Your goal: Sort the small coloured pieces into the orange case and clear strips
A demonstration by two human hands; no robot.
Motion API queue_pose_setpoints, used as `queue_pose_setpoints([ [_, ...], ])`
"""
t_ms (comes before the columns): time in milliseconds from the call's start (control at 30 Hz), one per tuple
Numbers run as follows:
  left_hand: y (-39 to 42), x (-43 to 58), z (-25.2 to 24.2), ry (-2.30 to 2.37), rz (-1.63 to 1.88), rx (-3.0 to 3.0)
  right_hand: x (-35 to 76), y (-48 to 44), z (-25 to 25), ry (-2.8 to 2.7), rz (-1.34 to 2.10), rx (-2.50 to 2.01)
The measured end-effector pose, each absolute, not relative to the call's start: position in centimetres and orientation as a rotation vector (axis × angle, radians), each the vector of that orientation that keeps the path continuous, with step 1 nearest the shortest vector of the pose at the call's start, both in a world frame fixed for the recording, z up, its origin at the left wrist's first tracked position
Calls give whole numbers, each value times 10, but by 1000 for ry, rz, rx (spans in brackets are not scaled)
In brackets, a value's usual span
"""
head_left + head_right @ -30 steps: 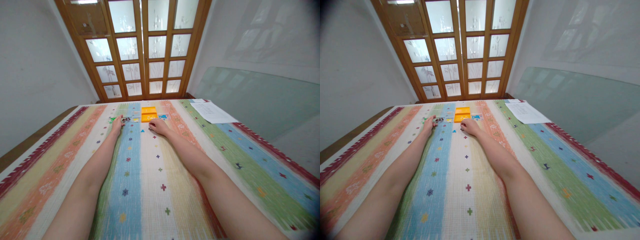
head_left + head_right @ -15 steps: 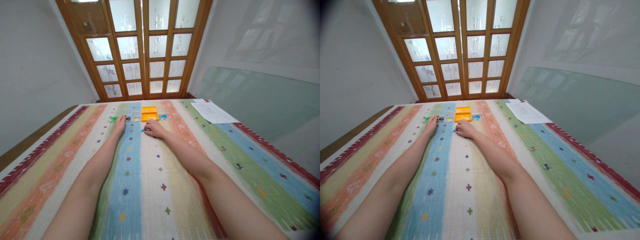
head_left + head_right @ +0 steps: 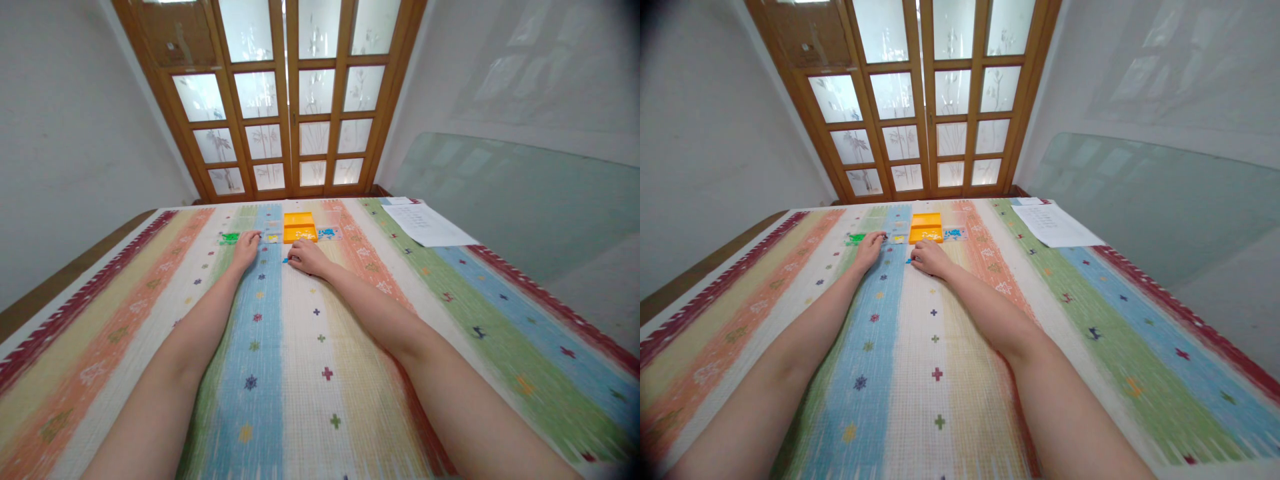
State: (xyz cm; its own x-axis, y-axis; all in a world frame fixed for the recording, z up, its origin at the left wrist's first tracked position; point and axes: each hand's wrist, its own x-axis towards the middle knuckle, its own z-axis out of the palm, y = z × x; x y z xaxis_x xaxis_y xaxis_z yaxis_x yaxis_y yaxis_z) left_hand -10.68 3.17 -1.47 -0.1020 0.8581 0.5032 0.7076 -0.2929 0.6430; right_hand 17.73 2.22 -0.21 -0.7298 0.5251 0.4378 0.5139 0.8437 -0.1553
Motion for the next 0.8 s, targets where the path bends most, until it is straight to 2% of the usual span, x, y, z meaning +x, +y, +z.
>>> queue_pose_setpoints([
  [800,21,-85,-11,1651,1170,2184,177,24,-4,-2509,104,-790],
])
